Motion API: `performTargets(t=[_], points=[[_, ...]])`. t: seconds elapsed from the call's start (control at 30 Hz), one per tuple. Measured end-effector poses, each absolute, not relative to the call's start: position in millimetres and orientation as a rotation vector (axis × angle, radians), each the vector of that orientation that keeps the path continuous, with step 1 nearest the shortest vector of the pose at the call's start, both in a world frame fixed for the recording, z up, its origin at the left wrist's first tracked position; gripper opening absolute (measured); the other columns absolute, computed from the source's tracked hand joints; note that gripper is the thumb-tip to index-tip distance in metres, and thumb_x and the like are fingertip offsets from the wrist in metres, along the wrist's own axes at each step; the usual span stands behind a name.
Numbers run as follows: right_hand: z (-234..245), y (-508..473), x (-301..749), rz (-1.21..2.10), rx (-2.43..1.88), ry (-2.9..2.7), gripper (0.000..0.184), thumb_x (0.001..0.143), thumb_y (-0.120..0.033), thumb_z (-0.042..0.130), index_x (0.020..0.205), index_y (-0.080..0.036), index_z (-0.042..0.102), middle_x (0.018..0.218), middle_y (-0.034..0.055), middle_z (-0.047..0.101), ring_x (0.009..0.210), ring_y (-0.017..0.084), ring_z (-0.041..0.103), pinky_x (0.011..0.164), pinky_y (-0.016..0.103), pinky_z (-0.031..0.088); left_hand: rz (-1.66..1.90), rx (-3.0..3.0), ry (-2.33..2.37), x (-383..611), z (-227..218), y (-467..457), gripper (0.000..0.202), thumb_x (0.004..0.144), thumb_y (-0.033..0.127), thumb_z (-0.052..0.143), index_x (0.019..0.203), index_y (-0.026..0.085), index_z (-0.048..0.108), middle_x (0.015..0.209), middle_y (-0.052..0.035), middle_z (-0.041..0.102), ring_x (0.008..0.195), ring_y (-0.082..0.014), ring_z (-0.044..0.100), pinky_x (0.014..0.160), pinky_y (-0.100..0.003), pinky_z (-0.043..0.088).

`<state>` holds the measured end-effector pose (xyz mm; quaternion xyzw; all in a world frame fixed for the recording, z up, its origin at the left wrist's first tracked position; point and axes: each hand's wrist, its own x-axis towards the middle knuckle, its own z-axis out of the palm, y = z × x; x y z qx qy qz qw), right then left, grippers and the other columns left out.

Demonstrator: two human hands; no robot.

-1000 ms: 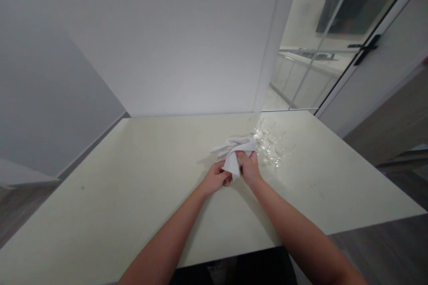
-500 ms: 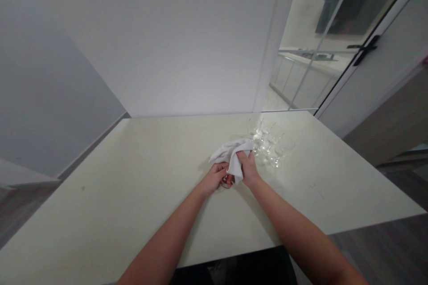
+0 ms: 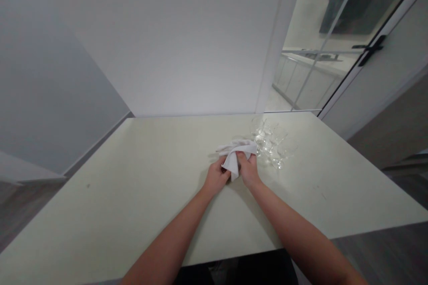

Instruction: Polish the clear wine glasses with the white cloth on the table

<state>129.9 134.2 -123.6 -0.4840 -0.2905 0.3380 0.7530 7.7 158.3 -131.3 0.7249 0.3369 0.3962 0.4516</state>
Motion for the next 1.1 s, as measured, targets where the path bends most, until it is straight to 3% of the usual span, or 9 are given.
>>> performTargets(t=[0.2, 0.3, 0.43, 0.53, 0.7, 0.8, 0.93, 1.03, 1.1], points=[[-118.7, 125.8, 136.1, 0.700, -1.146, -0.718, 0.035, 0.066, -0.037, 0.075, 0.091, -0.017, 0.060, 0.080, 0.0010, 0.066, 0.071, 0.016, 0.060, 0.068, 0.030, 0.051, 0.906, 1.580, 0.690, 11.7, -135.6, 155.9, 0.030, 0.069, 0.029, 0.071, 0.095, 0.016, 0.064, 0.075, -0.0015, 0.062, 0.067, -0.0157, 0.056, 0.069, -0.027, 0.047], [-120.5, 123.6, 141.5, 0.776, -1.126, -0.704, 0.031, 0.062, -0.035, 0.076, 0.083, -0.019, 0.060, 0.074, -0.0003, 0.063, 0.060, 0.015, 0.057, 0.057, 0.029, 0.050, 0.698, 1.311, 0.579, 12.9, -139.2, 159.9, 0.040, 0.067, 0.048, 0.075, 0.086, 0.016, 0.059, 0.058, 0.0018, 0.053, 0.048, -0.0126, 0.048, 0.053, -0.026, 0.041], [-122.7, 120.7, 145.5, 0.953, -1.076, -0.647, 0.027, 0.064, -0.036, 0.073, 0.082, -0.022, 0.059, 0.063, -0.0042, 0.055, 0.051, 0.014, 0.052, 0.049, 0.029, 0.048, 0.496, 1.254, 0.418, 12.5, -139.7, 160.5, 0.051, 0.071, 0.065, 0.067, 0.075, 0.015, 0.057, 0.059, -0.0014, 0.054, 0.050, -0.0136, 0.051, 0.055, -0.027, 0.042], [-127.1, 124.3, 145.3, 0.825, -1.135, -0.663, 0.034, 0.065, -0.040, 0.074, 0.089, -0.021, 0.059, 0.071, -0.0027, 0.059, 0.054, 0.013, 0.052, 0.049, 0.027, 0.047, 0.641, 1.425, 0.529, 13.4, -139.1, 156.6, 0.043, 0.076, 0.058, 0.062, 0.080, 0.015, 0.059, 0.067, -0.0032, 0.058, 0.058, -0.0146, 0.054, 0.060, -0.027, 0.043], [-138.4, 134.8, 141.8, 0.685, -1.224, -0.659, 0.039, 0.070, -0.046, 0.070, 0.097, -0.019, 0.060, 0.094, 0.0041, 0.065, 0.081, 0.018, 0.062, 0.070, 0.033, 0.053, 0.978, 1.839, 0.861, 13.5, -141.1, 155.6, 0.033, 0.069, 0.029, 0.069, 0.099, 0.016, 0.063, 0.084, -0.0032, 0.064, 0.072, -0.0153, 0.055, 0.068, -0.026, 0.041], [-133.3, 132.2, 141.1, 0.806, -1.118, -0.640, 0.036, 0.065, -0.039, 0.074, 0.091, -0.021, 0.058, 0.087, 0.0010, 0.065, 0.072, 0.016, 0.061, 0.062, 0.029, 0.052, 0.857, 1.677, 0.736, 10.6, -139.7, 157.9, 0.021, 0.075, 0.033, 0.065, 0.085, 0.015, 0.061, 0.067, -0.0010, 0.059, 0.060, -0.0132, 0.052, 0.060, -0.025, 0.040], [-114.8, 123.4, 139.8, 1.145, -0.986, -0.596, 0.031, 0.061, -0.039, 0.072, 0.079, -0.021, 0.055, 0.059, -0.0045, 0.056, 0.050, 0.014, 0.052, 0.048, 0.028, 0.048, 0.576, 1.472, 0.477, 5.7, -132.1, 157.7, 0.038, 0.080, 0.051, 0.060, 0.077, 0.014, 0.058, 0.058, -0.0004, 0.055, 0.050, -0.0112, 0.049, 0.052, -0.023, 0.039], [-107.7, 125.4, 134.3, 1.081, -0.997, -0.550, 0.037, 0.059, -0.037, 0.074, 0.086, -0.022, 0.055, 0.066, -0.0042, 0.061, 0.053, 0.014, 0.054, 0.049, 0.027, 0.048, 0.627, 1.497, 0.509, 5.3, -125.9, 159.0, 0.040, 0.080, 0.054, 0.059, 0.076, 0.014, 0.057, 0.059, 0.0000, 0.055, 0.053, -0.0113, 0.050, 0.052, -0.021, 0.039], [-109.4, 130.6, 130.2, 0.992, -1.044, -0.506, 0.042, 0.058, -0.035, 0.077, 0.092, -0.023, 0.054, 0.076, -0.0034, 0.065, 0.065, 0.014, 0.060, 0.060, 0.026, 0.052, 0.803, 1.514, 0.632, 6.3, -122.5, 160.5, 0.036, 0.069, 0.045, 0.072, 0.083, 0.015, 0.057, 0.067, 0.0009, 0.059, 0.059, -0.0126, 0.054, 0.055, -0.021, 0.042]])
